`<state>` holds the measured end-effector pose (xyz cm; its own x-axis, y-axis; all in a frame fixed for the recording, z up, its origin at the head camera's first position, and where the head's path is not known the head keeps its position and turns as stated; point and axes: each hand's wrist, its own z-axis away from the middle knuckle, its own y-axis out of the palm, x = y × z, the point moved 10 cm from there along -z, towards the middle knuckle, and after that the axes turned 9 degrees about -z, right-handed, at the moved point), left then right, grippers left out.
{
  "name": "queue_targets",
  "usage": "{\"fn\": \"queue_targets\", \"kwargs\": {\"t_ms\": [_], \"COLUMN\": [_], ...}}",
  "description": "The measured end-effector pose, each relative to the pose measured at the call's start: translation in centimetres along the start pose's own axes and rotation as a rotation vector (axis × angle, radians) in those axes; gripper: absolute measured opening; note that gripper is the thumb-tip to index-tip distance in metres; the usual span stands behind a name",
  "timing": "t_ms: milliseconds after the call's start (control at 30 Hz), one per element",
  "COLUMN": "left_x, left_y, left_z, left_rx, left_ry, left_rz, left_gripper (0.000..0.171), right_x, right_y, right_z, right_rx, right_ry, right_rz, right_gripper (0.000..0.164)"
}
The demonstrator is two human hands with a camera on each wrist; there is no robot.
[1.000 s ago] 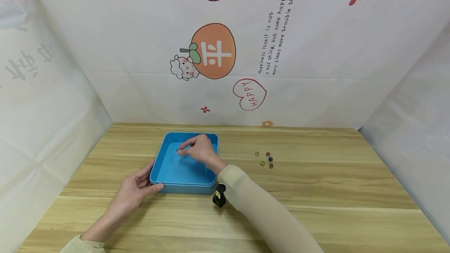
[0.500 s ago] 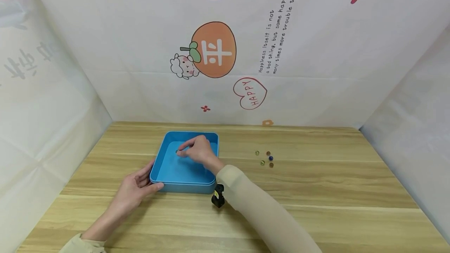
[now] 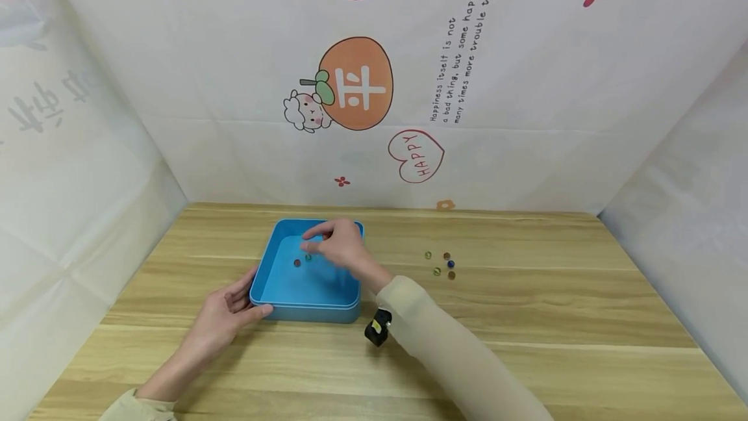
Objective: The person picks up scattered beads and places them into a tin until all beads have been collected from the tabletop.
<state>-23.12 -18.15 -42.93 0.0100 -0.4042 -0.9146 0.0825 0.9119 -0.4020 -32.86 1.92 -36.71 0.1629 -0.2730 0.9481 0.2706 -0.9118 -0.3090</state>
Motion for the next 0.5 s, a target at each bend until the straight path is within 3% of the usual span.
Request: {"fn": "queue_targets", "kwargs": {"t_ms": [233, 500], "left_x": [0.0, -0.1], "left_y": [0.0, 0.0], "left_z": [-0.1, 0.0], "left_rx": [-0.008, -0.019], "left_ry": [-0.004, -0.002], "left_rz": [-0.004, -0.029], "left_gripper": [0.084, 0.084], "right_x": [1.1, 0.1], "right_y": [-2.8, -6.1], "right_z": [1.7, 4.1], "right_rx": [0.02, -0.001], "right_ry": [-0.025, 0.002], "right_rz": [-0.099, -0.1], "right_gripper": [0.018, 0.016]}}
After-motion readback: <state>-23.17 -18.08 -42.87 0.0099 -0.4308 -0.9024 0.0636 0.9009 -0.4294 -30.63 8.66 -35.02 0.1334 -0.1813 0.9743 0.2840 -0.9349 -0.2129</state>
